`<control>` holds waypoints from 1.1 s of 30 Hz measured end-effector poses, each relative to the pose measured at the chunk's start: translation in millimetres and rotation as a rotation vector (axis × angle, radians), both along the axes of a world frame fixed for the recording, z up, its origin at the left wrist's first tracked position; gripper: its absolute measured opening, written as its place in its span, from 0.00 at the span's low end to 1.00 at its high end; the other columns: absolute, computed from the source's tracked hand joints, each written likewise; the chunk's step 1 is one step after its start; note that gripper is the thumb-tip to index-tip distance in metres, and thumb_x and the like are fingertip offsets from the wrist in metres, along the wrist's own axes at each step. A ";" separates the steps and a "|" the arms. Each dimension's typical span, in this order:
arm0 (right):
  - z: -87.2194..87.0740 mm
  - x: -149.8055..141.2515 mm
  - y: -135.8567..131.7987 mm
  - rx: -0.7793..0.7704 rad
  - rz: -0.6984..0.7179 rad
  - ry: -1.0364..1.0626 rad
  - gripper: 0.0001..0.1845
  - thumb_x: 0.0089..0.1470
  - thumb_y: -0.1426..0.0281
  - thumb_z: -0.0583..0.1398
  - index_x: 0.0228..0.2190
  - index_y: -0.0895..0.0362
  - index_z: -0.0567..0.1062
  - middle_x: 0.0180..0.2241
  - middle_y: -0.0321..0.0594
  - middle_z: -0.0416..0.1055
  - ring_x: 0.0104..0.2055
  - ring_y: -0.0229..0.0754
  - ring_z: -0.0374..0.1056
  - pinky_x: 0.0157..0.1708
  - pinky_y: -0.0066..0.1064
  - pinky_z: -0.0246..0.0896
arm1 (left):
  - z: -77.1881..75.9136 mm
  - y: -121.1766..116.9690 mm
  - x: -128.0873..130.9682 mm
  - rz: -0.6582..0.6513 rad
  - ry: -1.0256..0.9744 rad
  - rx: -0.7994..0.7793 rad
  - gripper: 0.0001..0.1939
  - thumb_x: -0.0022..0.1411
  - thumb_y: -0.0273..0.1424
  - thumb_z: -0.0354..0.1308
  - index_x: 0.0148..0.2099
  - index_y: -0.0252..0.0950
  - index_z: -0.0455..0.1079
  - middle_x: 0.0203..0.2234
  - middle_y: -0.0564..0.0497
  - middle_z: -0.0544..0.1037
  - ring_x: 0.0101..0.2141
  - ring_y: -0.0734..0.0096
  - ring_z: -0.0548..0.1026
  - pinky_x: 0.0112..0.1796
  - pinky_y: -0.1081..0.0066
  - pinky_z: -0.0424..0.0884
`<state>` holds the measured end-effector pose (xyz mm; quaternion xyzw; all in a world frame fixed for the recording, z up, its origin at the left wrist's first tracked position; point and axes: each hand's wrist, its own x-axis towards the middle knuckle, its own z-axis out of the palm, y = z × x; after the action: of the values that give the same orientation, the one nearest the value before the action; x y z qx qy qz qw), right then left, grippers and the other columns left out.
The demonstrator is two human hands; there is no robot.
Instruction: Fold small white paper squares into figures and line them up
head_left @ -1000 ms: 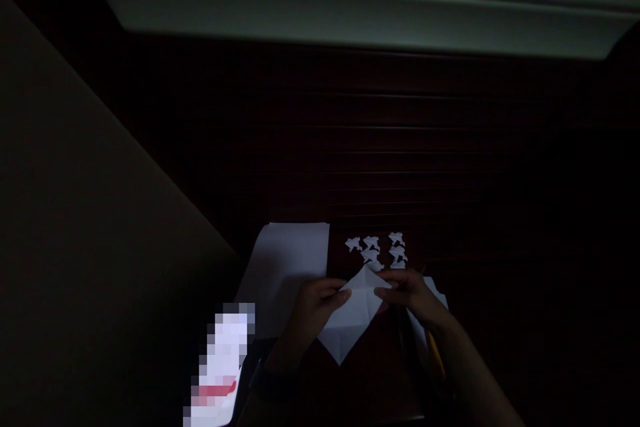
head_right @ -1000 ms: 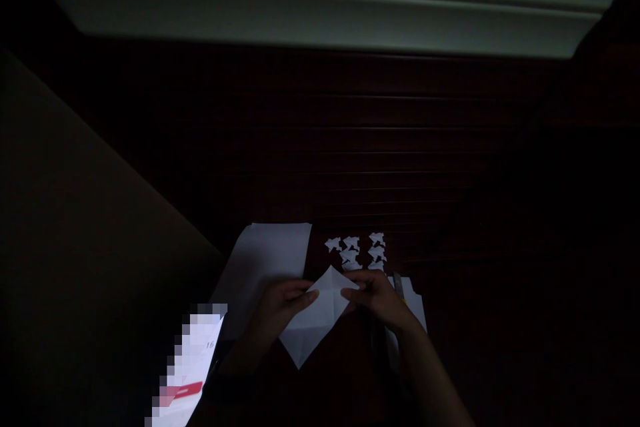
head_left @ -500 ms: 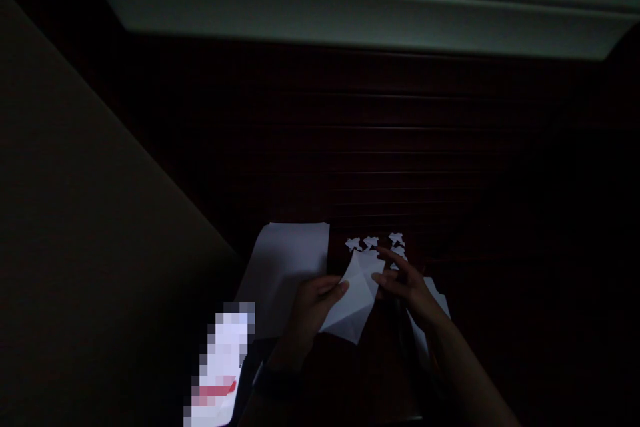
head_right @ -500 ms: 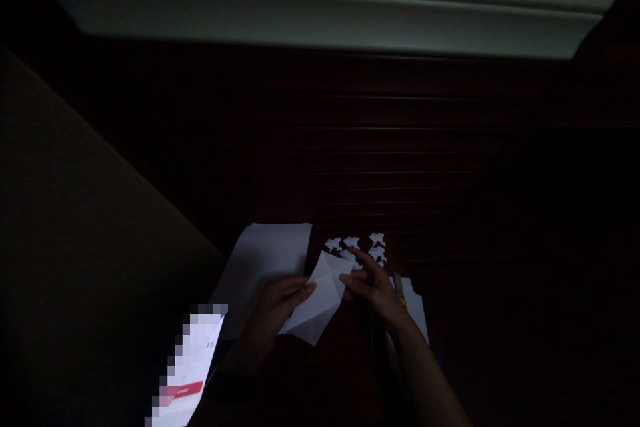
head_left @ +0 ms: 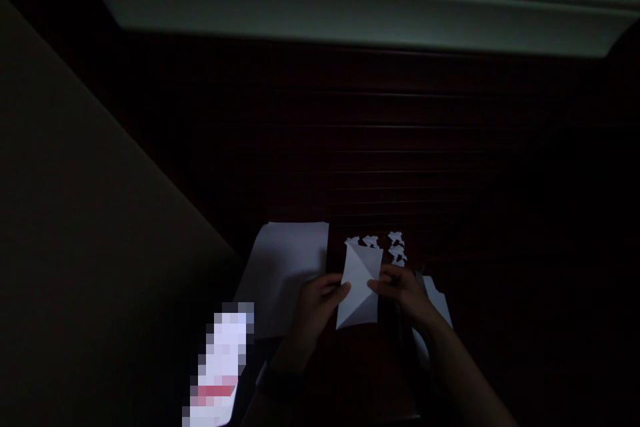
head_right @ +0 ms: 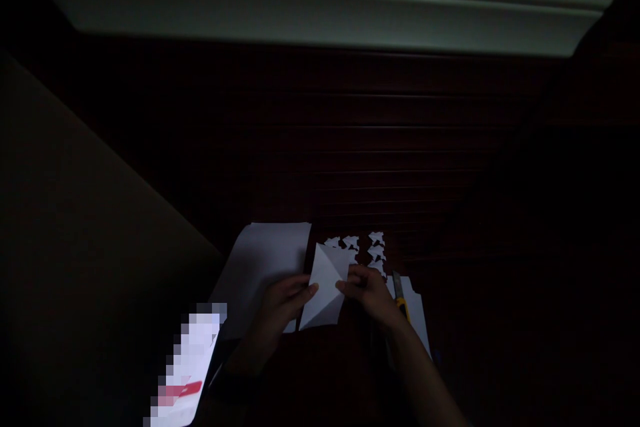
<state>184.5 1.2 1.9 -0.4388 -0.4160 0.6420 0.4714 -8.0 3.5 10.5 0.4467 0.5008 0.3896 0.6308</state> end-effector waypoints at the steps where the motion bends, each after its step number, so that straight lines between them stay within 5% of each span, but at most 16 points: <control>1: 1.7 0.2 -0.5 -0.001 0.023 0.016 0.15 0.42 0.64 0.67 0.33 0.58 0.76 0.26 0.38 0.73 0.27 0.39 0.67 0.30 0.31 0.61 | -0.4 0.5 -0.7 0.001 0.004 -0.004 0.20 0.52 0.40 0.61 0.44 0.33 0.73 0.37 0.41 0.80 0.35 0.58 0.78 0.31 0.69 0.72; 6: 5.3 0.5 -1.3 0.023 0.003 0.008 0.11 0.42 0.65 0.67 0.26 0.59 0.76 0.21 0.34 0.70 0.23 0.35 0.62 0.25 0.26 0.56 | 0.2 1.5 -2.2 0.054 0.052 -0.019 0.21 0.49 0.41 0.63 0.41 0.32 0.73 0.35 0.41 0.80 0.34 0.59 0.78 0.30 0.69 0.72; 12: 0.6 -3.3 -0.2 -0.026 -0.031 0.035 0.13 0.42 0.62 0.67 0.26 0.59 0.77 0.23 0.36 0.71 0.24 0.36 0.63 0.26 0.28 0.55 | 8.0 -2.1 -2.3 -0.064 -0.067 -0.003 0.21 0.52 0.42 0.61 0.44 0.33 0.73 0.36 0.42 0.80 0.35 0.58 0.78 0.32 0.68 0.72; 20: 2.5 -2.5 -0.4 -0.040 -0.034 -0.011 0.14 0.43 0.61 0.66 0.26 0.60 0.78 0.26 0.39 0.74 0.27 0.39 0.66 0.29 0.29 0.57 | 3.0 -0.2 0.1 0.115 -0.052 0.008 0.28 0.49 0.42 0.64 0.50 0.32 0.70 0.39 0.40 0.79 0.37 0.57 0.78 0.33 0.66 0.74; 27: -0.6 -8.7 0.8 -0.034 -0.175 0.017 0.25 0.39 0.63 0.68 0.42 0.55 0.74 0.20 0.32 0.71 0.23 0.38 0.65 0.27 0.29 0.59 | 7.3 0.2 -0.7 0.138 -0.073 0.010 0.24 0.48 0.41 0.64 0.46 0.33 0.74 0.39 0.41 0.79 0.38 0.55 0.77 0.34 0.64 0.74; 33: -4.2 -14.6 0.3 0.025 -0.133 0.013 0.20 0.43 0.61 0.66 0.37 0.59 0.76 0.33 0.43 0.76 0.32 0.44 0.70 0.33 0.33 0.64 | -0.6 1.5 1.9 0.055 0.014 0.071 0.19 0.50 0.38 0.63 0.42 0.33 0.76 0.38 0.42 0.80 0.39 0.55 0.77 0.37 0.64 0.74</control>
<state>169.9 1.5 -2.3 -0.4555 -0.3908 0.6069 0.5211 -6.1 5.0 9.9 0.4576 0.5030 0.4210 0.6003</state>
